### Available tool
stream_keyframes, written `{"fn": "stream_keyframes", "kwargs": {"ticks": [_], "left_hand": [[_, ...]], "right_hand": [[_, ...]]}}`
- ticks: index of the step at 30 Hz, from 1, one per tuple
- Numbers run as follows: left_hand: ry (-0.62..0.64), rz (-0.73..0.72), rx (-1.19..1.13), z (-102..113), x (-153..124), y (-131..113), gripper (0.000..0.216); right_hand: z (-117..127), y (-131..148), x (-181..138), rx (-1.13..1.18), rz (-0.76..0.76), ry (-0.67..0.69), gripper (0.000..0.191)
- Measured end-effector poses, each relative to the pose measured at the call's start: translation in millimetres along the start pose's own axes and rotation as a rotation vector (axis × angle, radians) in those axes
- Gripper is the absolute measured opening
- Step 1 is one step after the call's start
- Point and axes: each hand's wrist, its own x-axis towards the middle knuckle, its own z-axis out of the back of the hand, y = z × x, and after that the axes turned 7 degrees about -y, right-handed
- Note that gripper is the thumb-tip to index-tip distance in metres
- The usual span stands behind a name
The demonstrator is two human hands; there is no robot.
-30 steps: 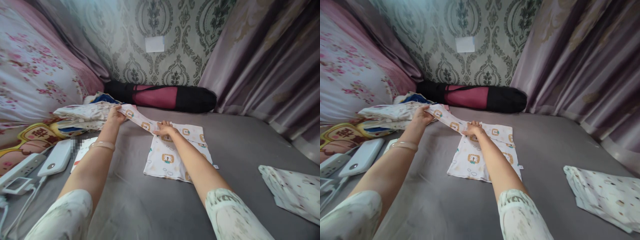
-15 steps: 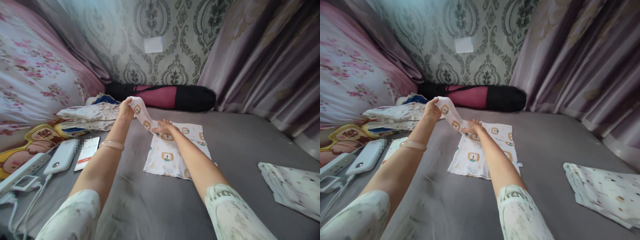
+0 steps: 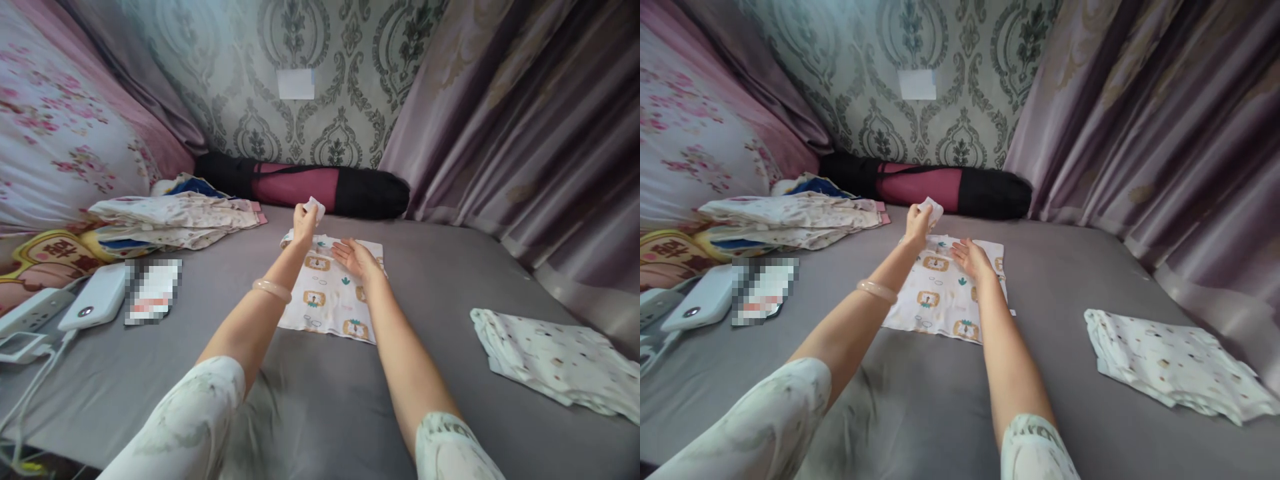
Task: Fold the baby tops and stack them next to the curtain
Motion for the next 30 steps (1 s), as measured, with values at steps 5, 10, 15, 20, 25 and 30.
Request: {"fn": "stream_keyframes", "kwargs": {"ticks": [5,10,15,20,25,30], "left_hand": [[0.106,-0.131,0.214,-20,-38,24,0.013],[0.409,-0.2,0.273,-18,-67,30,0.023],[0.312,-0.236,0.361,8,-57,30,0.032],[0.11,-0.227,0.489,46,-22,36,0.028],[0.027,-0.166,0.645,72,-3,43,0.035],[0.133,-0.18,0.793,76,-8,46,0.038]], "right_hand": [[12,1,-1,-0.058,0.033,0.012,0.053],[14,4,3,-0.099,0.041,0.066,0.077],[13,2,10,0.013,0.028,0.026,0.066],[14,-6,17,0.18,0.013,-0.128,0.015],[15,-9,20,0.232,0.035,-0.221,0.011],[20,-2,20,0.226,0.09,-0.299,0.017]]}}
